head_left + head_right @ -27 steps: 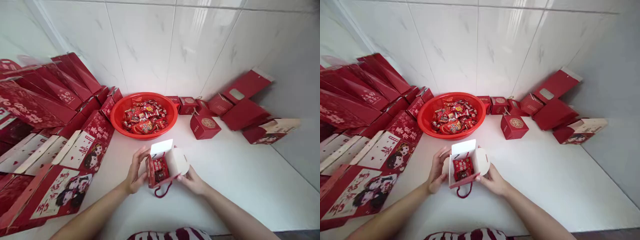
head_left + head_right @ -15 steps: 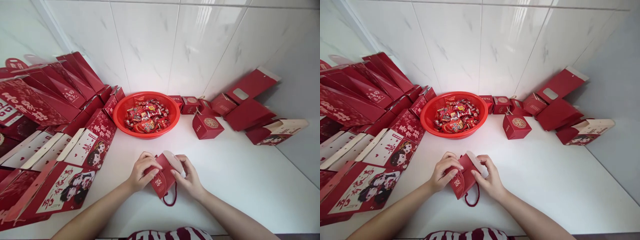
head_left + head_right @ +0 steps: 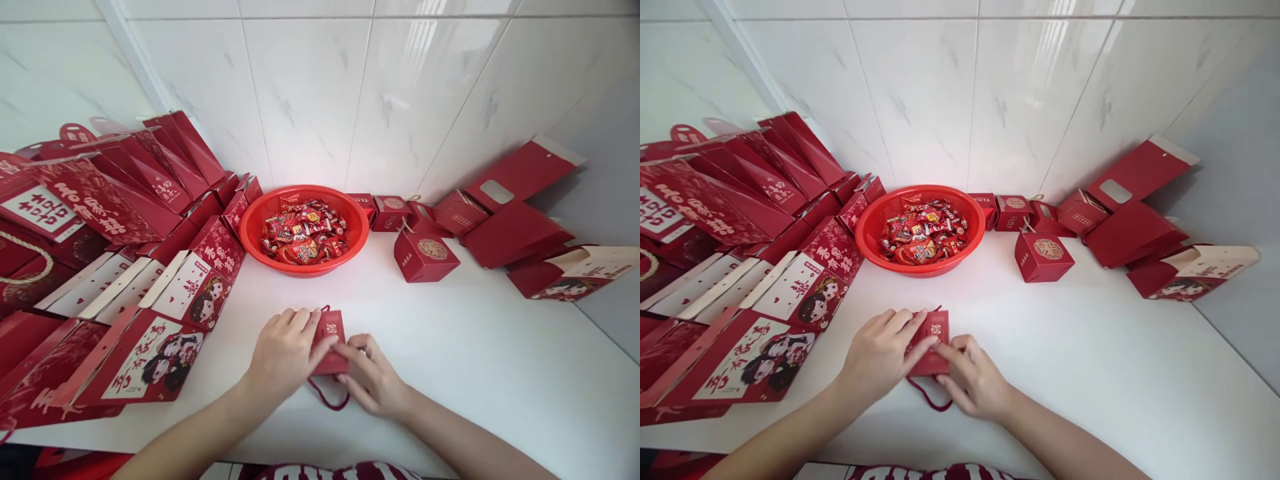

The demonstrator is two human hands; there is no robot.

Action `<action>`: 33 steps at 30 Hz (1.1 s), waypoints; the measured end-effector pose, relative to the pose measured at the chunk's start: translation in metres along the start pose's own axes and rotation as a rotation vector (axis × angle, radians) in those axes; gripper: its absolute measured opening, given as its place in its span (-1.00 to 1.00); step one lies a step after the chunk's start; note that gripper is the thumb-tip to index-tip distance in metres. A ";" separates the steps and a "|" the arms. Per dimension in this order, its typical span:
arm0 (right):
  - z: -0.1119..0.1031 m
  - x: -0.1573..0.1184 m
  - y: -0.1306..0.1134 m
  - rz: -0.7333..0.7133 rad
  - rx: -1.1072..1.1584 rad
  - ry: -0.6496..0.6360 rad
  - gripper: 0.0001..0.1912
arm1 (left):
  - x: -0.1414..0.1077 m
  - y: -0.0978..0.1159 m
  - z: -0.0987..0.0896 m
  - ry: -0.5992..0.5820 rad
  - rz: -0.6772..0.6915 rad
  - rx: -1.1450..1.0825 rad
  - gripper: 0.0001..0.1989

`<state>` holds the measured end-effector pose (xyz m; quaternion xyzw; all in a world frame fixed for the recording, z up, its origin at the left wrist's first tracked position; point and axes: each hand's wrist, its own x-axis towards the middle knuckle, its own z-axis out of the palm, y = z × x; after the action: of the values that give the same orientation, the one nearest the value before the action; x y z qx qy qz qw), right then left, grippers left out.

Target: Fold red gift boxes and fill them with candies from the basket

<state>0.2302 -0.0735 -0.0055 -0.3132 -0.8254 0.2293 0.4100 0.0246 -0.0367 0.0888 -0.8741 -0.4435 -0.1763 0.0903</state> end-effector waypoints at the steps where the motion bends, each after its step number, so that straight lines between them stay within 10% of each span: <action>1: 0.001 -0.001 -0.003 -0.040 0.016 -0.077 -0.38 | -0.002 0.007 -0.004 -0.041 -0.017 0.034 -0.54; 6: -0.004 -0.003 -0.002 -0.100 0.031 -0.324 -0.45 | -0.019 0.020 -0.001 -0.182 -0.052 0.128 -0.34; 17: -0.017 -0.007 0.039 0.471 0.241 -0.074 -0.58 | -0.044 -0.016 -0.016 -0.436 -0.244 -0.097 -0.33; 33: -0.022 0.001 0.041 0.404 0.059 -0.100 -0.62 | -0.051 -0.037 0.003 -0.305 -0.249 0.121 -0.38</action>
<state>0.2615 -0.0414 -0.0192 -0.4485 -0.7580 0.3461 0.3232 -0.0322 -0.0513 0.0662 -0.8220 -0.5665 -0.0248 0.0519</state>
